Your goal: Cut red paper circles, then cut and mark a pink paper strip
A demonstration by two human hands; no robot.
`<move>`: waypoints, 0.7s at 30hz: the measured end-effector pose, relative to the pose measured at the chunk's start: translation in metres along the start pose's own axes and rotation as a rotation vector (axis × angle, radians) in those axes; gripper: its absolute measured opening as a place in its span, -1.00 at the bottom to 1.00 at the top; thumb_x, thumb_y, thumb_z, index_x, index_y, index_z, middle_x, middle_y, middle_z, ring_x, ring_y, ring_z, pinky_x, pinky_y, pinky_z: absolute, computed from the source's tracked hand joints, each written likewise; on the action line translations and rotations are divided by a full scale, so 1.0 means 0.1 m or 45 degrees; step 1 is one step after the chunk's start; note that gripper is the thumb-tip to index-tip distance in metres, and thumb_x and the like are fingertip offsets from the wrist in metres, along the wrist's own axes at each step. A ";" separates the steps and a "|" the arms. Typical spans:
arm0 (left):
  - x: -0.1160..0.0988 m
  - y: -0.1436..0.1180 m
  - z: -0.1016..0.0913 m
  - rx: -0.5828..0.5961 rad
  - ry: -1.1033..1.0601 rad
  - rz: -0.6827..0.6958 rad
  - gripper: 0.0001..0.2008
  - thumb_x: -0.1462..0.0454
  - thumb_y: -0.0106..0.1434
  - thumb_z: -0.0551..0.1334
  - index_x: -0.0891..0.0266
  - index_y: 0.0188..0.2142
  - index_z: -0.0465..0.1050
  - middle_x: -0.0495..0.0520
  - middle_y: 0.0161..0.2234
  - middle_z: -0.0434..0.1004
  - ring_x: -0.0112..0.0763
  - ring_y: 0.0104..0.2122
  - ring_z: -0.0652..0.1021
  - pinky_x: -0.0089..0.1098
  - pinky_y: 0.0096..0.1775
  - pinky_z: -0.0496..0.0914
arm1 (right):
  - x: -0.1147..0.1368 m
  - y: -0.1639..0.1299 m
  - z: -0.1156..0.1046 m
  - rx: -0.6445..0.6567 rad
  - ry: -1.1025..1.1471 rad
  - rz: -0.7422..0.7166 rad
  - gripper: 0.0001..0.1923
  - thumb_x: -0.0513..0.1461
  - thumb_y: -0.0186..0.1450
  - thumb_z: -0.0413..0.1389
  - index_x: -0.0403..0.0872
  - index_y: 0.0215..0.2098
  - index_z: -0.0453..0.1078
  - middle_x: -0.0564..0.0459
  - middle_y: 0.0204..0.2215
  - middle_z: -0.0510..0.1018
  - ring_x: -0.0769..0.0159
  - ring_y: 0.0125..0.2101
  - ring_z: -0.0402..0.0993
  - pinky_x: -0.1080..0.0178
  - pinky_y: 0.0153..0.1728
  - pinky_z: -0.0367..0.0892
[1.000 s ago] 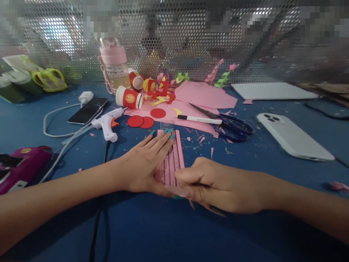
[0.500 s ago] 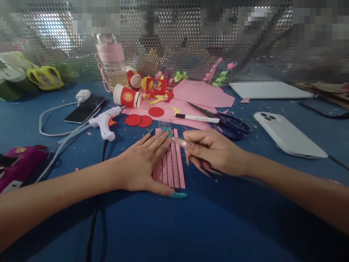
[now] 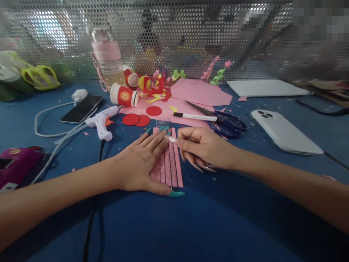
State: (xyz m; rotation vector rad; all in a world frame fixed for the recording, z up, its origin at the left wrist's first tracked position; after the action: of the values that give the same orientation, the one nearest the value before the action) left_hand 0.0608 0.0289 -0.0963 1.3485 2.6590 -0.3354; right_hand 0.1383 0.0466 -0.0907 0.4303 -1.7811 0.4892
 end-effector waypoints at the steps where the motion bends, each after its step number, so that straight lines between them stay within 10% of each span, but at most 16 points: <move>1: 0.00 0.00 0.00 0.008 0.010 -0.001 0.13 -0.33 0.01 0.04 0.52 0.29 -0.11 0.45 0.31 -0.14 0.06 0.31 -0.13 -0.03 0.24 -0.21 | 0.00 0.00 -0.01 -0.019 0.011 -0.003 -0.62 0.00 0.22 0.13 -0.04 -0.54 0.12 0.29 -0.82 0.30 0.57 -0.90 0.12 0.50 -0.92 0.01; 21: 0.00 -0.01 -0.01 -0.044 0.008 0.015 0.12 -0.33 0.01 0.03 0.51 0.28 -0.07 0.46 0.30 -0.08 0.08 0.30 -0.06 -0.04 0.25 -0.19 | -0.03 0.02 -0.09 -0.143 -0.038 0.015 -0.57 0.02 0.17 0.17 -0.05 -0.58 0.11 0.24 -0.81 0.35 0.56 -0.88 0.20 0.51 -0.89 0.07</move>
State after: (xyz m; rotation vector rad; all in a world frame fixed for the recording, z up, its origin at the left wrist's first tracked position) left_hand 0.0602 0.0285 -0.0951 1.3572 2.6479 -0.2830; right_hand 0.1454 0.0537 -0.0915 0.3502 -1.8306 0.3907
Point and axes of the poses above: each hand's wrist, its own y-axis towards the middle knuckle, its own z-axis out of the palm, x = y × z, the point moved 9 cm from there along y, towards the middle knuckle
